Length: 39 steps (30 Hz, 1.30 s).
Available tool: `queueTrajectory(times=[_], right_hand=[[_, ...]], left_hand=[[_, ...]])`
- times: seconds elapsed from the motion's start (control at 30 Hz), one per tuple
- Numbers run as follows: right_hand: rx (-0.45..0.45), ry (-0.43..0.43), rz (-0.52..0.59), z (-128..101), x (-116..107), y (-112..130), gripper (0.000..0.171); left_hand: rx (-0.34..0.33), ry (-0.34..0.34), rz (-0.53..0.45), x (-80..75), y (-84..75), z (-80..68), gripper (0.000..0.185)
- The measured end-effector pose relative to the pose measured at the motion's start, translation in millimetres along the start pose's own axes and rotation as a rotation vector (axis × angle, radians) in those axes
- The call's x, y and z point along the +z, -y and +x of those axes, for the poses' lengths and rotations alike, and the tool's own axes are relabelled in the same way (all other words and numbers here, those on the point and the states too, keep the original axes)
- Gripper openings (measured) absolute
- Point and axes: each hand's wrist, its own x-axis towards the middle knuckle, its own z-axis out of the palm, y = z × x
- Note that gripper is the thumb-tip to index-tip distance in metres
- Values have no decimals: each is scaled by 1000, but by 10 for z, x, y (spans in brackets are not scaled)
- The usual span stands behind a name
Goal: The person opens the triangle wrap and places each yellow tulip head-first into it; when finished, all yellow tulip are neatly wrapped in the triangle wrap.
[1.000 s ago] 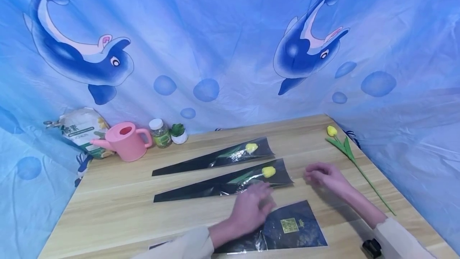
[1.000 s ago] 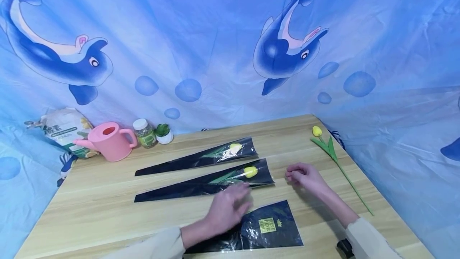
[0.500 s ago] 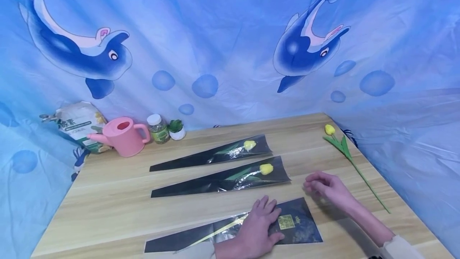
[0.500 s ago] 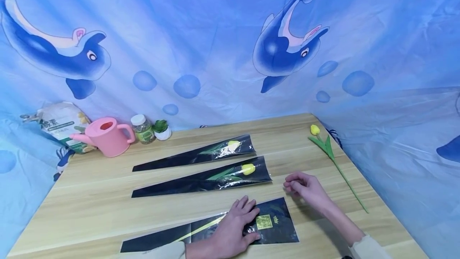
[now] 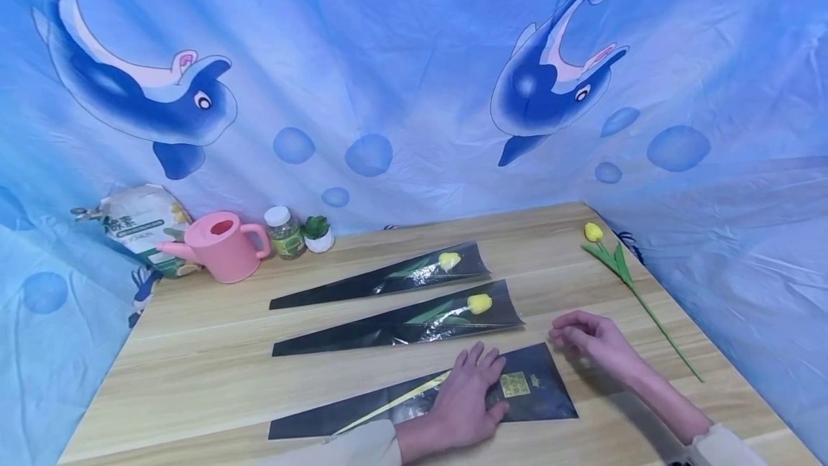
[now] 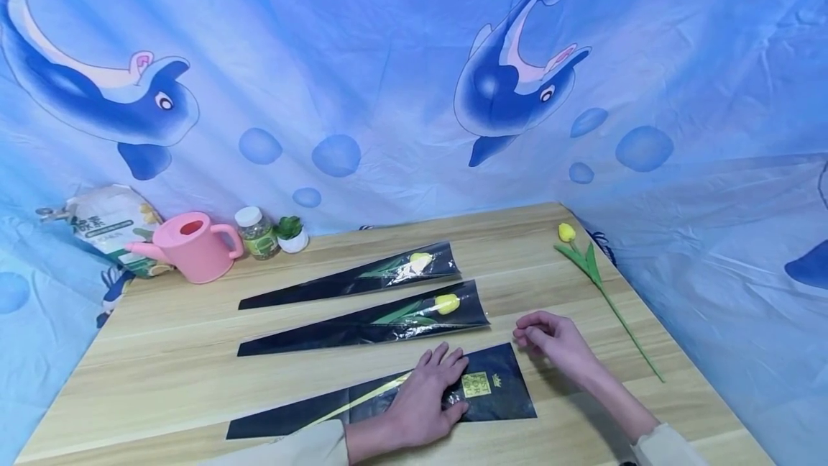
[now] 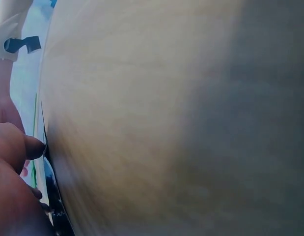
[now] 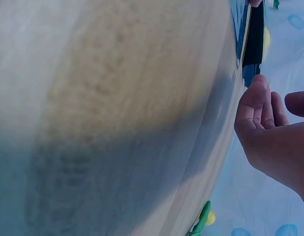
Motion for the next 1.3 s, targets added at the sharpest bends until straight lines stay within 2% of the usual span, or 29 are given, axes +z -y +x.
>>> queueTrajectory(times=[0.2, 0.37, 0.7, 1.0, 1.3], right_hand=[[6, -11, 0, 6, -6, -22, 25], [16, -9, 6, -7, -11, -32, 25], [33, -25, 22, -51, -38, -50, 25], [46, -1, 63, -101, -63, -83, 29], [46, 42, 82, -160, -54, -88, 32]], left_hand=[[-16, -33, 13, 23, 1, 41, 53], [-30, -49, -10, 43, -31, 71, 58], [-11, -7, 78, 78, -39, 97, 54], [-67, -77, -10, 124, -69, 92, 45], [-83, -173, -43, 158, -86, 103, 37]])
